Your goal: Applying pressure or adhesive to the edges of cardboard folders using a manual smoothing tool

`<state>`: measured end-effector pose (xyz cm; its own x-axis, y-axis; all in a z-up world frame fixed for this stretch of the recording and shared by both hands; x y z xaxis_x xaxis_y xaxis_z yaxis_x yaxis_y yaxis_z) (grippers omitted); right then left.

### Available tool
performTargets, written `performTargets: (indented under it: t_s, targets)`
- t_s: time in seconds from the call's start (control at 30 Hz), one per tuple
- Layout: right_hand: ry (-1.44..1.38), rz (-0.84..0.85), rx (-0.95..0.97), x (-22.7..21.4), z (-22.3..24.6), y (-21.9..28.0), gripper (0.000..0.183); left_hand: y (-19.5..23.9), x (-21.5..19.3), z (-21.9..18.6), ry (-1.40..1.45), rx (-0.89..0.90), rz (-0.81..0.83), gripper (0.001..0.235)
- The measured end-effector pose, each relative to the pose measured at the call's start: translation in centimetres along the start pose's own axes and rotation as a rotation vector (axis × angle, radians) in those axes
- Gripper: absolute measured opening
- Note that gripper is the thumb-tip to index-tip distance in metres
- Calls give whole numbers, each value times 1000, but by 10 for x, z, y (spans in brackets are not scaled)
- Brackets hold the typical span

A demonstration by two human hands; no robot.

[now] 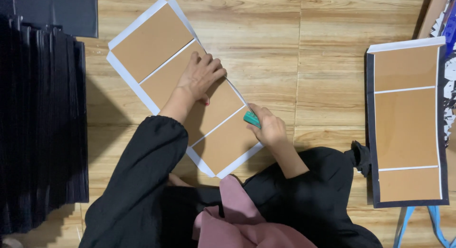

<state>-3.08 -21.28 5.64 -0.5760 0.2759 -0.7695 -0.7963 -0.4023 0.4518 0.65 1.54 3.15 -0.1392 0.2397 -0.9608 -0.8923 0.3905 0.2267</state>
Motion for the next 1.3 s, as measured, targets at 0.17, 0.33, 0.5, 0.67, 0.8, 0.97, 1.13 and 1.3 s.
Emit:
performTargets:
  t_s: [0.17,0.33,0.5,0.67,0.8,0.97,1.13,1.3]
  targets:
    - [291,-33,-183,11,14,18,56,14,-2,-4,83,-109,22,94]
    - [318,-26,-243,17,16,17,66,18,3,-14,75,-147,58,102]
    - [235,44,-248,3,14,20,85,24,4,-22,108,-173,104,96]
    - [-245,-243,-382,-19,-6,-8,37,23,14,-26,48,-231,22,66]
    - [-127,-439,-547,-2,-18,-55,35,25,8,-27,94,-256,62,61]
    - [29,-379,-540,4,-4,-52,22,25,15,-26,115,-265,94,61]
    - [218,-275,-606,5,-17,2,7,29,1,-24,127,-245,128,58]
    - [249,-271,-652,19,-53,32,17,36,18,-22,158,-252,96,56]
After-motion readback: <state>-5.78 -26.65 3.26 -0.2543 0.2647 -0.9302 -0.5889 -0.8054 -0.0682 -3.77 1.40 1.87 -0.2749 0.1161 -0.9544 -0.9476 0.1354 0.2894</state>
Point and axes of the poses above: each hand's wrist, its own y-axis away from the middle knuckle, its own x-axis out of the palm, z = x × y, the point moved 2 cm from there along -y, towards the middle knuckle, and after that the axes turned 8 degrees about -z, right-handed, at the moved point
